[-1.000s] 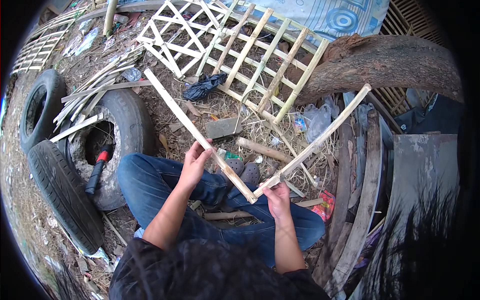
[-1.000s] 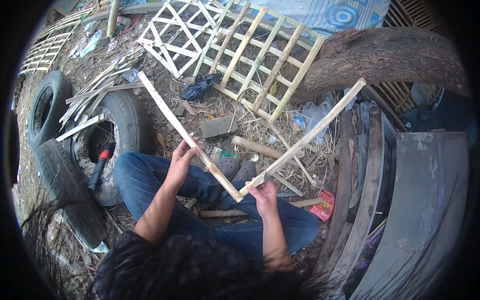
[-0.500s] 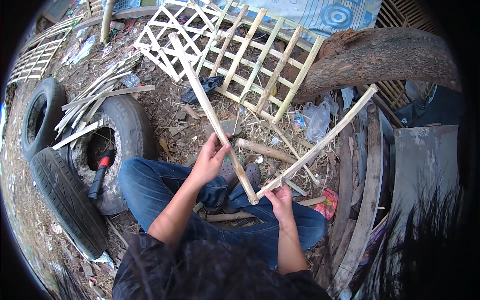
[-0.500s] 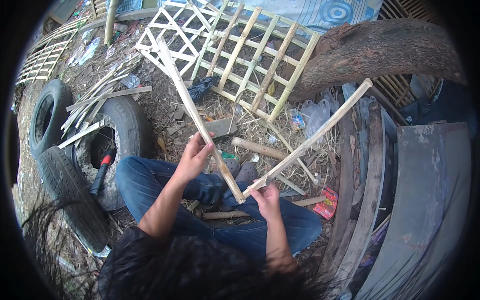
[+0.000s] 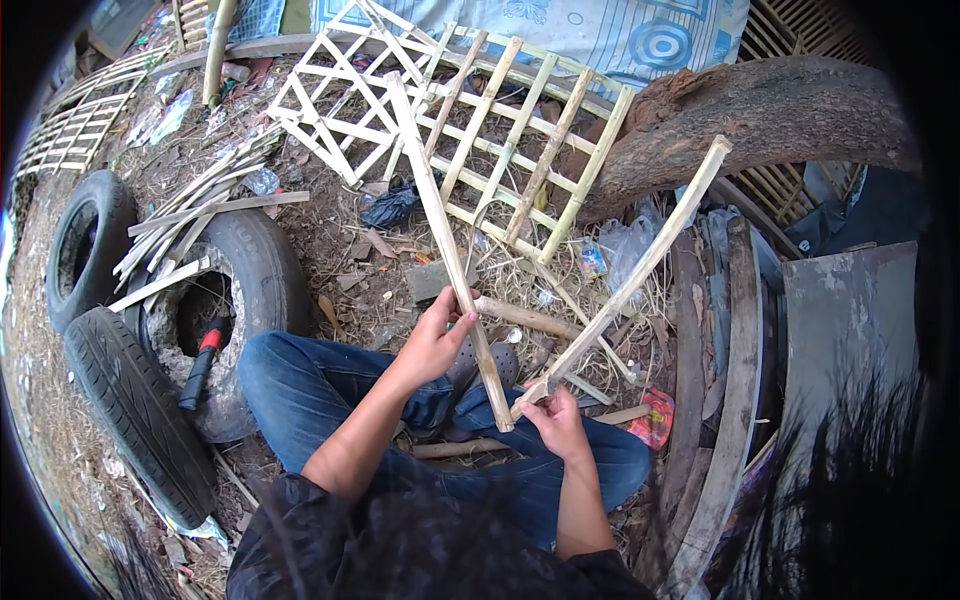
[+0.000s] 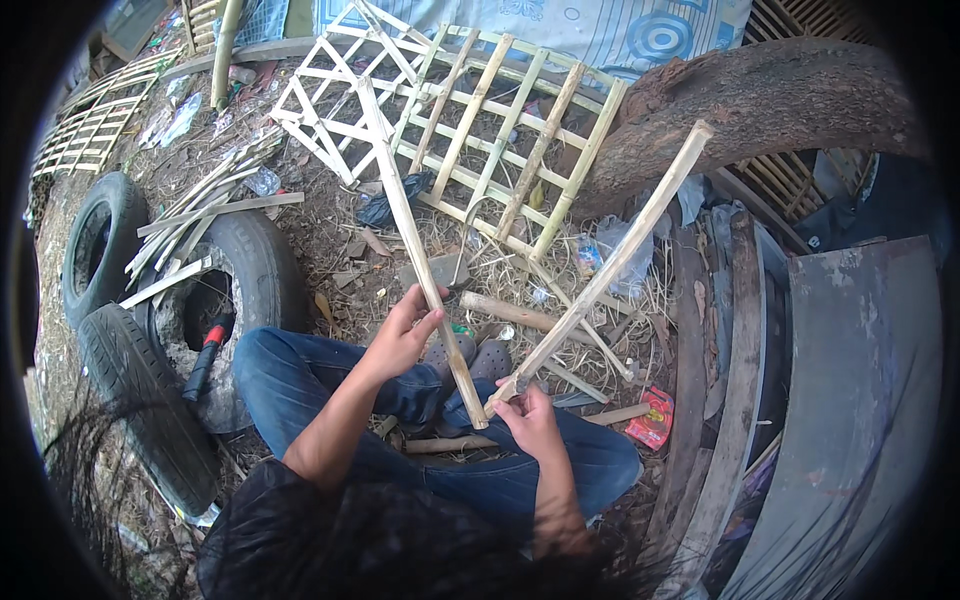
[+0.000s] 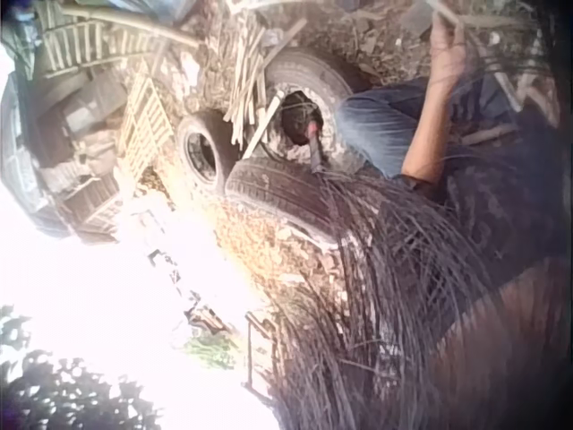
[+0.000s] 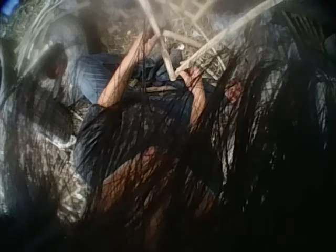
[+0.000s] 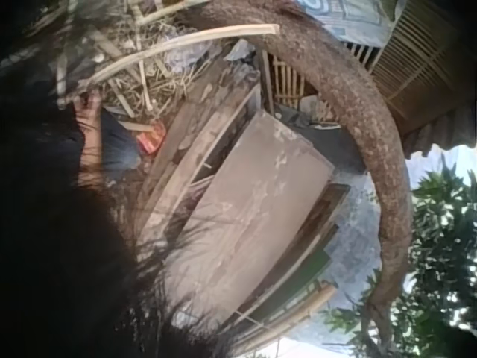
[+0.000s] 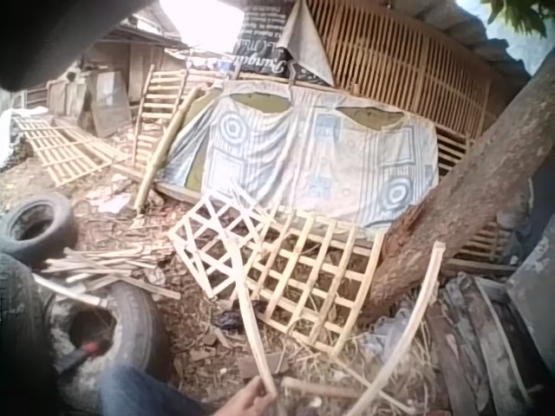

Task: The person constructs a rectangular bamboo lattice structure by positioning bamboo strips and nailing them together using a hammer.

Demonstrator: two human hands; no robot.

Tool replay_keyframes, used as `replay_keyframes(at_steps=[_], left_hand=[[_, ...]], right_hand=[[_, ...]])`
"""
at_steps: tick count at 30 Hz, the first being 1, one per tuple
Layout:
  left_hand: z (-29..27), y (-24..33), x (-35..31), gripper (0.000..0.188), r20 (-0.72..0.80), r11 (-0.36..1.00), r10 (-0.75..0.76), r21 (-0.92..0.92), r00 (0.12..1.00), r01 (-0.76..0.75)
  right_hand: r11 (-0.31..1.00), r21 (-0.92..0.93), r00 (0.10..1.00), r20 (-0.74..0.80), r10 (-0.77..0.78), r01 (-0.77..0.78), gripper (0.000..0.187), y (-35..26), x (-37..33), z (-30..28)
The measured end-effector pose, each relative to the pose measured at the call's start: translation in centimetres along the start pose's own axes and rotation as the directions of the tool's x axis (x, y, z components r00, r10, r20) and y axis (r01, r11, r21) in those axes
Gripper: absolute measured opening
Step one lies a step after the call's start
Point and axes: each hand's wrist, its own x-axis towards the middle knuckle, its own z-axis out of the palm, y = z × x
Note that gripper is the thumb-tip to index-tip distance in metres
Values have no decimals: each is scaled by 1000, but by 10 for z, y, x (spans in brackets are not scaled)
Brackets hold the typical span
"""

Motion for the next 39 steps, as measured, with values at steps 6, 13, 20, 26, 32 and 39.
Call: replay_keyframes(at_steps=[6, 13, 20, 26, 32, 39], left_hand=[[2, 6, 0, 28, 68, 997, -48, -50, 997, 51], [3, 3, -1, 28, 93, 996, -30, -84, 995, 38], [2, -3, -3, 29, 120, 996, -48, -68, 992, 56], [9, 0, 0, 29, 192, 996, -65, -48, 979, 75], [12, 1, 1, 29, 211, 995, -59, -66, 976, 75], [11, -6, 3, 31, 226, 990, -67, -104, 972, 92]], right_hand=[[1000, 7, 1000, 20, 10, -10, 27, -2, -5, 4], [999, 29, 998, 49, 45, -47, 28, 0, -6, 5], [995, 59, 989, 123, 77, -84, 28, -5, -4, 14], [992, -16, 967, 222, 128, -127, 28, 1, -3, 10], [991, 38, 966, 233, 115, -127, 28, 8, -2, 10], [992, 45, 959, 263, 105, -121, 26, 10, 1, 10]])
